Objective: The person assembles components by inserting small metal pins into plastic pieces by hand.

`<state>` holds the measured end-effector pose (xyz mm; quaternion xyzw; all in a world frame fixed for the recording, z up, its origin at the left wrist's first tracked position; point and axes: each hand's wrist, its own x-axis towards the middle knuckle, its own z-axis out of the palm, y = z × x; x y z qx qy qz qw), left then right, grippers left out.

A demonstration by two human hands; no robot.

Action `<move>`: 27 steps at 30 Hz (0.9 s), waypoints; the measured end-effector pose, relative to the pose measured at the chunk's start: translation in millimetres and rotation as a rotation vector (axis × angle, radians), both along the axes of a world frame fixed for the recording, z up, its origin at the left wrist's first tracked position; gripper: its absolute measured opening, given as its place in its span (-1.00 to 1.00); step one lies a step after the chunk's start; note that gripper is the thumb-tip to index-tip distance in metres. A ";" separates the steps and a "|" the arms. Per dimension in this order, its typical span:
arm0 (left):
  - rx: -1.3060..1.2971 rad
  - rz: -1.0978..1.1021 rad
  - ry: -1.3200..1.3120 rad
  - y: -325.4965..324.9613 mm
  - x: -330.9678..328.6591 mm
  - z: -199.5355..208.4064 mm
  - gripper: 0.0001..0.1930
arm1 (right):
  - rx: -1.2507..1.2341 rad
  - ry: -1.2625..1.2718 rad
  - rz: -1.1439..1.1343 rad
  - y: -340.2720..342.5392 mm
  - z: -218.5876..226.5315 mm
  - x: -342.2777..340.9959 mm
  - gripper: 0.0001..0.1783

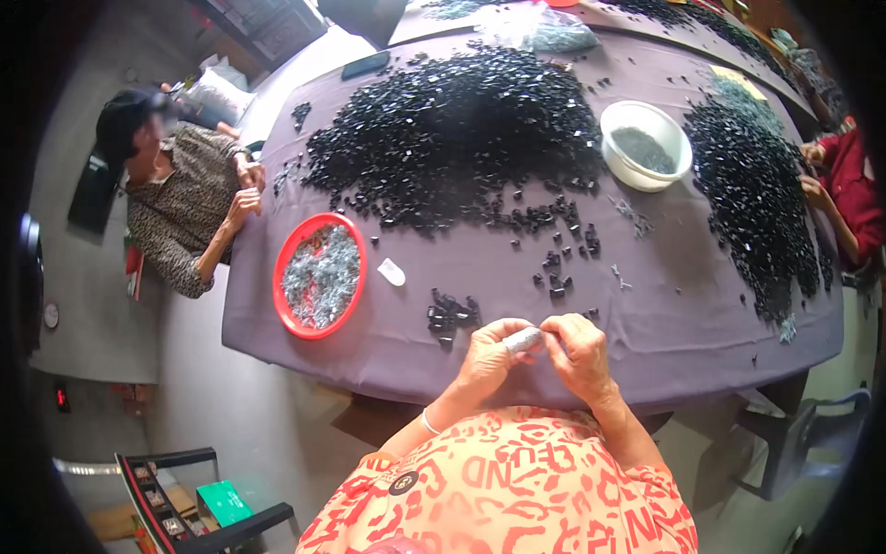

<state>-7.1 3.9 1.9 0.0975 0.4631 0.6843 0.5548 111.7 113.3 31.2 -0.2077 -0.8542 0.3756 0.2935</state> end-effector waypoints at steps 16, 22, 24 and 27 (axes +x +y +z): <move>0.062 0.067 -0.025 -1.6 -0.8 -10.4 -0.83 | -0.032 -0.042 0.007 -4.5 4.6 -9.8 -0.89; 0.096 0.075 -0.063 -2.0 -2.8 -12.9 -0.84 | 0.012 -0.067 0.011 -7.6 5.8 -11.9 -0.89; 0.106 0.076 0.057 -3.5 -2.1 -11.8 -0.84 | 0.052 -0.080 0.017 -7.5 6.7 -11.4 -0.87; 0.118 0.035 0.080 -6.3 -5.5 -14.3 -0.84 | 0.160 -0.086 0.070 -6.9 5.9 -9.2 -0.86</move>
